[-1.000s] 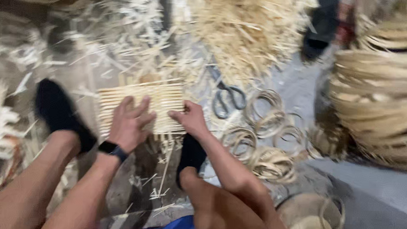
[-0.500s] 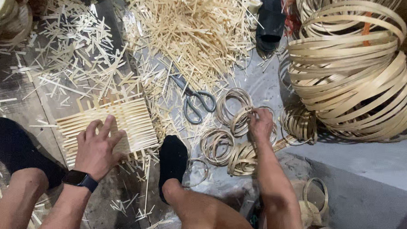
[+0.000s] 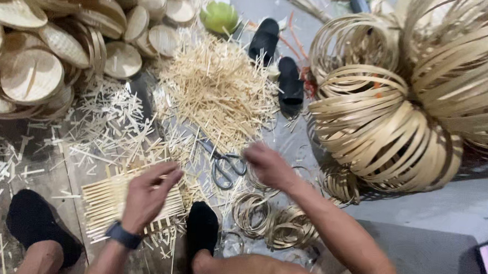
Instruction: The person weaves and cuts bamboo strips to create small circular plates, using a circular mold and shears to shape the base and trim excess material.
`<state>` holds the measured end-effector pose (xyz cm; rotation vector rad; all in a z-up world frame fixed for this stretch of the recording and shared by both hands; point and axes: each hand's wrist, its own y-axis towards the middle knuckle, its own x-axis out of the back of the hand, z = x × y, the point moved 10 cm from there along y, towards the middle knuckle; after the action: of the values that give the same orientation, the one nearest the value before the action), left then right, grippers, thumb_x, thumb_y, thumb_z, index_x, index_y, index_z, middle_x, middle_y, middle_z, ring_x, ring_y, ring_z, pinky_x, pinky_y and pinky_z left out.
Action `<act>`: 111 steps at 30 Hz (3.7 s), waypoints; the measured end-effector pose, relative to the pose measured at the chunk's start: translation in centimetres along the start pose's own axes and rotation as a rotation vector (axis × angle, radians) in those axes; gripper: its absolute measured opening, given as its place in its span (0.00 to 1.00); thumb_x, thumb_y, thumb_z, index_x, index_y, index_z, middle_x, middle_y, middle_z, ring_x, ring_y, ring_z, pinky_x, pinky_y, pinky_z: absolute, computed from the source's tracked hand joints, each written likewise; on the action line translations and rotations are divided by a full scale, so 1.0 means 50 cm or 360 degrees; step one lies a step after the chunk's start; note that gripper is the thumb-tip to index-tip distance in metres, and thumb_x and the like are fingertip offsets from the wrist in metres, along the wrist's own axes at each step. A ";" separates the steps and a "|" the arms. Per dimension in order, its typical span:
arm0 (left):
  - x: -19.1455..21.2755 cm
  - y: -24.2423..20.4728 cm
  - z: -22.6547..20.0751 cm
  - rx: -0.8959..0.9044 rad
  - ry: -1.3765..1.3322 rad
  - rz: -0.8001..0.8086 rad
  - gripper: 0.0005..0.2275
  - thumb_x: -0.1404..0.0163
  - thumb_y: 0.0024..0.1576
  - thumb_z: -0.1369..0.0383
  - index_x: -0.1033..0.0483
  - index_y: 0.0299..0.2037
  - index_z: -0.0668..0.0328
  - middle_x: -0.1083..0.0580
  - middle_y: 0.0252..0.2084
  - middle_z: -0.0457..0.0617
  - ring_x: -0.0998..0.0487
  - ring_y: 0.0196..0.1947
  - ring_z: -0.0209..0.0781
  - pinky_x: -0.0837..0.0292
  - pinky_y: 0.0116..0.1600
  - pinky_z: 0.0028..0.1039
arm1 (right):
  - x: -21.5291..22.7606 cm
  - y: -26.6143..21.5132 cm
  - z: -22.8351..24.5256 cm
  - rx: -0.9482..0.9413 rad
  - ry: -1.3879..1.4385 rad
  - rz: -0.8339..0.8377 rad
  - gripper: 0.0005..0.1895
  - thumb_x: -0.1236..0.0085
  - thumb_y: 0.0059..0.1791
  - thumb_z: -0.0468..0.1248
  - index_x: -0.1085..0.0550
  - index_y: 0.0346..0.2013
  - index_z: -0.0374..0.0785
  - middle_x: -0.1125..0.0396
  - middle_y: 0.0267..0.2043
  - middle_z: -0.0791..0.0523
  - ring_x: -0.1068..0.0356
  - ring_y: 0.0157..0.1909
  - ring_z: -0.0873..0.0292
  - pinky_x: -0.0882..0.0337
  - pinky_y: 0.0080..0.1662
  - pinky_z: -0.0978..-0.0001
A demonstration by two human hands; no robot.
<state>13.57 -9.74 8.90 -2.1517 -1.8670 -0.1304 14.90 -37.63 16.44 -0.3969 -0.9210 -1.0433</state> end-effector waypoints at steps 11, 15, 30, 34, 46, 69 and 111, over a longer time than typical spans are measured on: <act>0.060 -0.093 -0.010 0.0667 -0.1613 -0.0108 0.14 0.47 0.54 0.59 0.37 0.24 0.54 0.35 0.23 0.45 0.27 0.25 0.38 0.31 0.25 0.30 | -0.115 0.181 0.419 0.0842 -0.0250 0.0243 0.05 0.44 0.50 0.32 0.26 0.41 0.38 0.33 0.39 0.53 0.29 0.43 0.55 0.24 0.40 0.67; 0.056 -0.109 -0.023 0.1086 -0.1430 0.0172 0.31 0.63 0.55 0.33 0.32 0.21 0.53 0.41 0.15 0.40 0.43 0.12 0.32 0.50 0.15 0.23 | -0.165 0.163 0.509 0.1062 -0.0370 0.0172 0.13 0.42 0.48 0.35 0.24 0.44 0.31 0.33 0.38 0.53 0.29 0.42 0.55 0.25 0.40 0.64; 0.091 -0.116 0.048 0.1120 -0.1623 -0.0080 0.30 0.66 0.58 0.33 0.42 0.15 0.47 0.47 0.09 0.34 0.50 0.07 0.28 0.60 0.12 0.20 | -0.233 0.174 0.520 0.0791 -0.0472 -0.0126 0.07 0.45 0.54 0.38 0.24 0.40 0.38 0.34 0.36 0.57 0.31 0.39 0.61 0.27 0.39 0.70; 0.146 -0.083 0.071 0.0851 -0.1554 -0.0148 0.16 0.52 0.61 0.52 0.31 0.27 0.50 0.42 0.14 0.33 0.46 0.11 0.27 0.56 0.14 0.19 | -0.221 0.252 0.387 -0.0136 0.0419 0.0119 0.15 0.41 0.47 0.47 0.20 0.39 0.39 0.30 0.31 0.55 0.30 0.28 0.61 0.26 0.31 0.70; 0.158 -0.061 0.162 0.0710 -0.2079 -0.0011 0.13 0.47 0.63 0.64 0.27 0.28 0.62 0.36 0.18 0.41 0.39 0.18 0.30 0.46 0.19 0.21 | -0.359 0.183 0.237 -0.0914 0.2519 0.0399 0.20 0.40 0.55 0.47 0.22 0.31 0.32 0.42 0.17 0.64 0.45 0.18 0.70 0.45 0.22 0.76; 0.202 -0.067 0.276 0.0924 -0.1581 -0.0447 0.11 0.41 0.57 0.62 0.27 0.33 0.60 0.37 0.19 0.37 0.41 0.16 0.27 0.46 0.20 0.20 | -0.441 0.149 0.085 -0.0898 0.1332 0.0285 0.18 0.38 0.49 0.47 0.19 0.39 0.34 0.32 0.23 0.59 0.35 0.24 0.67 0.33 0.27 0.71; 0.216 -0.099 0.455 0.0746 0.0480 -0.0793 0.10 0.31 0.39 0.69 0.13 0.32 0.53 0.18 0.31 0.51 0.17 0.31 0.45 0.22 0.42 0.32 | -0.541 0.074 -0.013 -0.1179 0.0457 -0.0169 0.12 0.30 0.41 0.36 0.16 0.38 0.39 0.22 0.30 0.52 0.22 0.31 0.59 0.25 0.39 0.68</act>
<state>7.69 7.41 -9.29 -1.2650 -1.9673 -0.0989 13.29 -21.09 -5.20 -0.7898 -0.2728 -1.4837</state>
